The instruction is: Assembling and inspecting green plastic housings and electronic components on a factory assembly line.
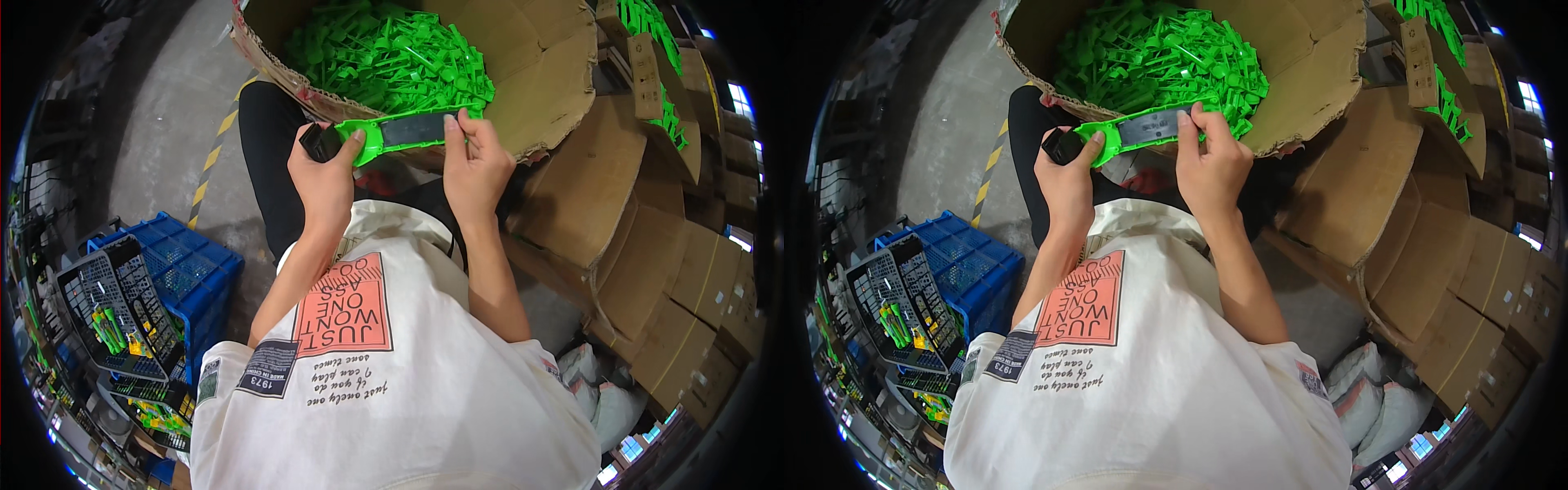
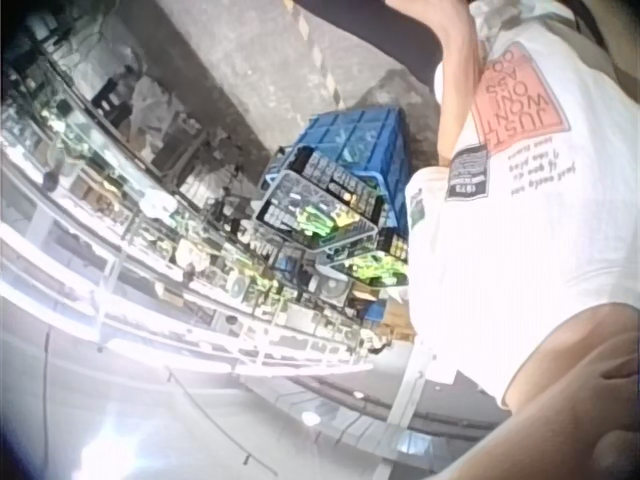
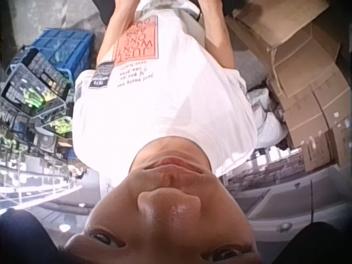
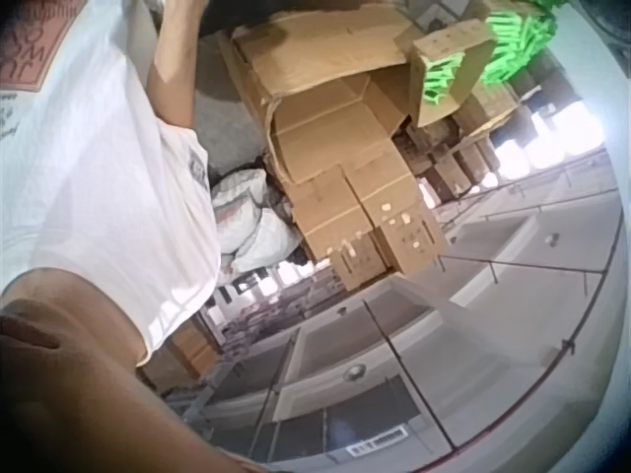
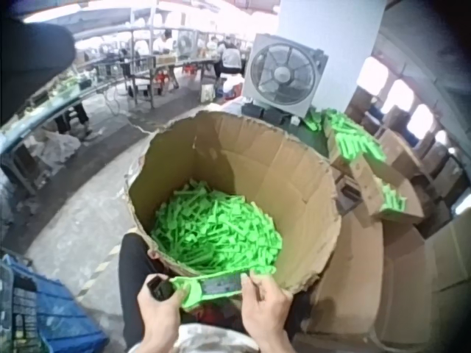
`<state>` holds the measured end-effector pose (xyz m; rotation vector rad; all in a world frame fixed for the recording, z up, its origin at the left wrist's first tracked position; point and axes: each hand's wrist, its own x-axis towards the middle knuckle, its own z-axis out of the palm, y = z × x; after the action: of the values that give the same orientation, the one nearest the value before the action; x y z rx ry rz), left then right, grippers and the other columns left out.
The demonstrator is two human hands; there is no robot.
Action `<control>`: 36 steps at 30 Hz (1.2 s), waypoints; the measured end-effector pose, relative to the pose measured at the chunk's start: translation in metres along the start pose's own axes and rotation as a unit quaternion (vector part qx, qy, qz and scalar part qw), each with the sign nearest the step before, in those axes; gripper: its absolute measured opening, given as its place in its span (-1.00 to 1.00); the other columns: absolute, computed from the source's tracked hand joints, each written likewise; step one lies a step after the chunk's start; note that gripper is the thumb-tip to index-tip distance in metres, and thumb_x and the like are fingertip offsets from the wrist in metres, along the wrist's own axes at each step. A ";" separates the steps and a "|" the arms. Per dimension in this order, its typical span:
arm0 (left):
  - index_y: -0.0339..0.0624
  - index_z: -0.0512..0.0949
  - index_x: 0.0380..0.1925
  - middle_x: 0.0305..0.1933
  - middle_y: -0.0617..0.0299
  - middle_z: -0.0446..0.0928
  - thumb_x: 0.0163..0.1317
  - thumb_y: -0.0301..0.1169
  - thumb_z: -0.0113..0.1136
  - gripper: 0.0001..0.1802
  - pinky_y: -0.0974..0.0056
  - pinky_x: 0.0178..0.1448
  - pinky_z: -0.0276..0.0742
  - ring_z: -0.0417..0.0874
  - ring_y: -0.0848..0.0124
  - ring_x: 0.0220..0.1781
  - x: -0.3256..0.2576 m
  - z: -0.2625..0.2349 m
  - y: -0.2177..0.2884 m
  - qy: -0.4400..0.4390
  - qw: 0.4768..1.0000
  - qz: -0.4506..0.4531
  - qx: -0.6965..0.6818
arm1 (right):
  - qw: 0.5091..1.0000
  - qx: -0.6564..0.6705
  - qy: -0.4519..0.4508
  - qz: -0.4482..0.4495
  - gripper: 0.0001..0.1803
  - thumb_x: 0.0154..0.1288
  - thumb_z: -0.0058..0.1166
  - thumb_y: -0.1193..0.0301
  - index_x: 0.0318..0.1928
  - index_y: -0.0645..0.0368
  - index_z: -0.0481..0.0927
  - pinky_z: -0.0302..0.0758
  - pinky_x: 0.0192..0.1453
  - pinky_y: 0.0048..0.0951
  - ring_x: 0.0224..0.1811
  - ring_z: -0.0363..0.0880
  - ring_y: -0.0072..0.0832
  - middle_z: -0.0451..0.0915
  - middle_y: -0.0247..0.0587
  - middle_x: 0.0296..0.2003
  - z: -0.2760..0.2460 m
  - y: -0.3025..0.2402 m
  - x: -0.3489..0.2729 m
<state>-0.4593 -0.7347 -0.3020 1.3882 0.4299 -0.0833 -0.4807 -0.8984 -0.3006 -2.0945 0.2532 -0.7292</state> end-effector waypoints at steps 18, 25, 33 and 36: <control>-0.29 0.49 -0.19 -0.33 0.27 0.51 0.09 -0.55 0.38 -0.69 0.41 -0.35 0.46 0.50 0.53 -0.43 0.014 -0.014 -0.010 -0.037 0.997 0.042 -0.058 | 0.958 -0.011 -0.256 0.131 -0.62 -0.03 0.46 0.28 -0.36 0.29 0.59 0.24 -0.56 -0.37 -0.71 0.21 -0.50 0.30 -0.28 -0.77 -0.041 0.005 0.051; -0.26 0.46 0.13 -0.17 0.22 0.59 -0.04 -0.54 0.49 -0.34 0.38 -0.25 0.59 0.60 0.52 -0.27 -0.004 -0.011 0.016 -0.080 0.995 0.051 0.011 | 0.966 -0.109 -0.222 0.069 -0.62 -0.04 0.47 0.26 -0.43 0.25 0.55 0.29 -0.56 -0.34 -0.73 0.33 -0.38 0.40 -0.23 -0.75 -0.040 -0.028 0.041; -0.29 0.49 -0.04 -0.10 0.11 0.60 -0.11 -0.41 0.56 -0.40 0.31 0.15 0.42 0.58 0.38 -0.03 0.003 -0.004 0.018 0.029 0.956 0.229 0.179 | 0.977 -0.131 -0.169 0.005 -0.62 -0.04 0.47 0.26 -0.47 0.23 0.52 0.30 -0.57 -0.33 -0.71 0.38 -0.36 0.42 -0.20 -0.75 -0.027 -0.053 0.023; -0.30 0.48 -0.03 -0.06 0.10 0.59 -0.10 -0.39 0.55 -0.39 0.30 0.18 0.40 0.57 0.36 0.01 0.005 -0.004 0.018 0.028 0.945 0.242 0.219 | 0.979 -0.131 -0.158 0.011 -0.59 -0.07 0.50 0.26 -0.51 0.24 0.50 0.19 -0.63 -0.39 -0.77 0.23 -0.51 0.35 -0.26 -0.80 -0.025 -0.050 0.023</control>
<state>-0.4501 -0.7261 -0.2870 1.9056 0.1055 0.2795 -0.4811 -0.8955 -0.2405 -2.4155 0.2031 -0.3540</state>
